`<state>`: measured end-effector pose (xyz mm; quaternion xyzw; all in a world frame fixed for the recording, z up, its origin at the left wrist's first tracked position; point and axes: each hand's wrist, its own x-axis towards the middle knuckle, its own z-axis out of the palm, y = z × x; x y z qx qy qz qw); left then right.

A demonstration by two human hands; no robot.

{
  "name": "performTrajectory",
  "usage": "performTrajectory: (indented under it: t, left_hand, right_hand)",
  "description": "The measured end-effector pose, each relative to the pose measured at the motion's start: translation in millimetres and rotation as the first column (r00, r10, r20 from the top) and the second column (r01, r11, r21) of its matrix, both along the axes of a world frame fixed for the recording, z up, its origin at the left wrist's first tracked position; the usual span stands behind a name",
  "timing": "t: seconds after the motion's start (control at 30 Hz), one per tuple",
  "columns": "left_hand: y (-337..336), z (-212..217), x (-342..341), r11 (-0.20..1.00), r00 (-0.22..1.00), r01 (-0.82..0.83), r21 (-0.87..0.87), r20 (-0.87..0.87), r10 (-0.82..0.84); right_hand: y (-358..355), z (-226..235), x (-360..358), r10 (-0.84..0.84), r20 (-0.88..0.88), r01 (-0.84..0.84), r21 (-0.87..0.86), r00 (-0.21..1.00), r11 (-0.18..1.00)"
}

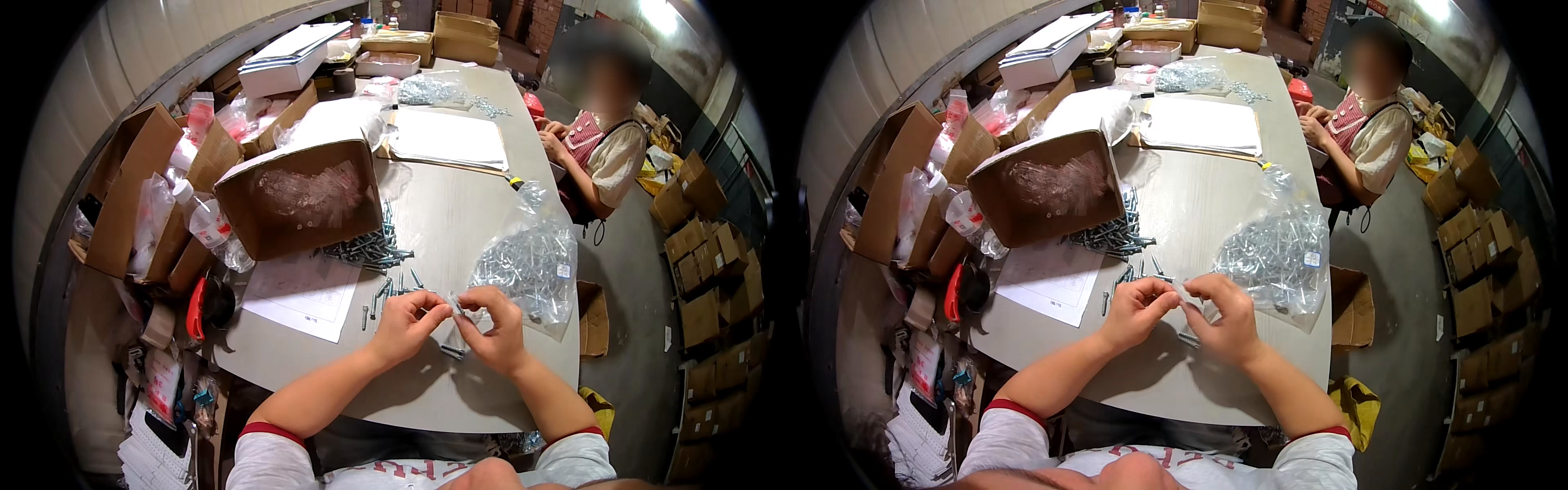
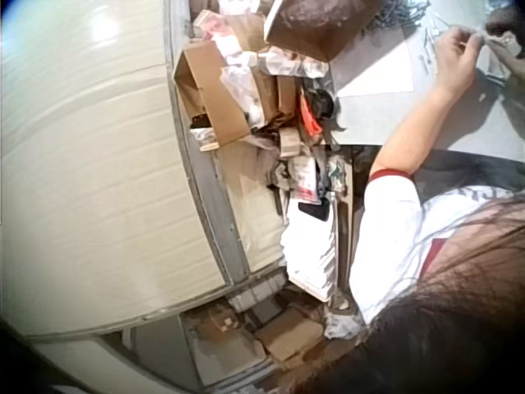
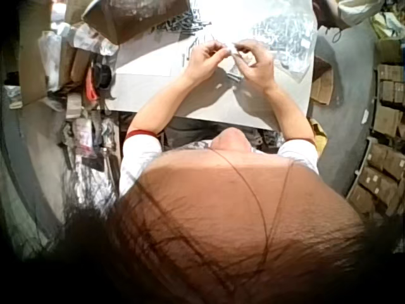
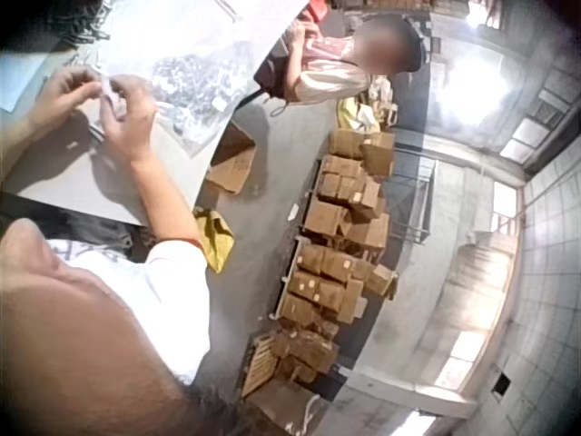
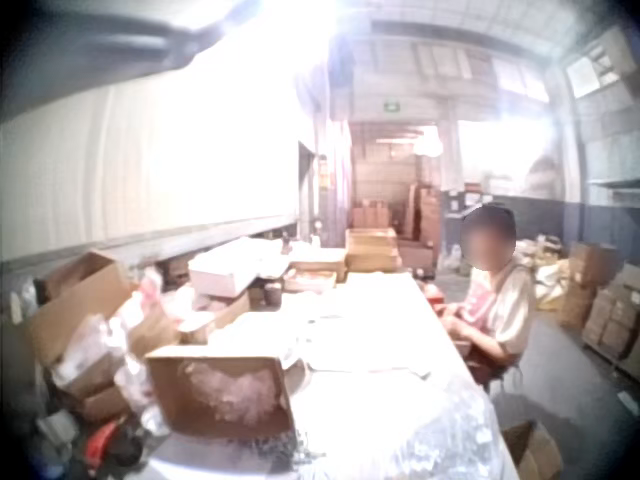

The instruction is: The person picks up small metal screws from a table and places them into small clear plastic bags. They repeatedly gather screws, insert them into bags, and set the filled bags aside. A coworker sits across the table performing similar packaging work.

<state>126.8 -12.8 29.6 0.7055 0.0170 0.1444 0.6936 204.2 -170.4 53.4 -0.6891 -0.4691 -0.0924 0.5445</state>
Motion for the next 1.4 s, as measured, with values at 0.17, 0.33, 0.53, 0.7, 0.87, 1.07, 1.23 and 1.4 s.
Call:
performTrajectory:
  t: [0.17,0.33,0.53,0.7,0.87,1.07,1.23,1.4]
  left_hand:
    - [3.9,6.3,1.2,0.975,0.992,-0.020,0.221,0.126,-0.009]
    - [4.0,4.9,1.3,0.925,0.968,-0.070,0.373,0.250,-0.028]
    - [-0.6,-2.7,1.7,0.999,0.999,0.030,0.030,0.027,-0.031]
    - [-7.7,-13.2,3.6,0.978,0.999,0.049,-0.204,0.024,-0.045]
    - [-4.1,-15.3,5.0,0.968,1.000,0.015,-0.252,0.008,-0.013]
    - [0.4,-12.4,2.6,0.994,1.000,-0.010,-0.109,-0.003,0.010]
    - [-2.9,4.6,-2.1,0.930,0.968,-0.170,0.325,0.230,0.097]
    - [-2.4,5.5,2.0,0.900,0.955,-0.168,0.401,0.291,0.049]
  right_hand:
    - [0.0,-1.2,-2.4,0.085,-0.282,-0.103,-0.051,0.956,0.993]
    - [-5.5,-8.1,-0.7,0.134,-0.446,-0.135,0.031,0.885,0.990]
    - [-3.7,-16.3,-0.1,0.057,-0.301,-0.063,-0.009,0.952,0.998]
    - [2.3,-17.5,-7.9,0.068,-0.079,-0.067,0.016,0.995,0.998]
    - [5.5,-16.6,-9.4,0.090,0.099,-0.087,-0.034,0.991,0.996]
    - [1.1,-15.5,-15.1,0.065,-0.117,-0.069,-0.031,0.991,0.997]
    - [-0.1,-19.4,-11.4,0.087,-0.179,-0.084,0.024,0.980,0.996]
    - [-1.7,-11.0,-6.5,0.047,-0.172,-0.048,0.002,0.984,0.999]
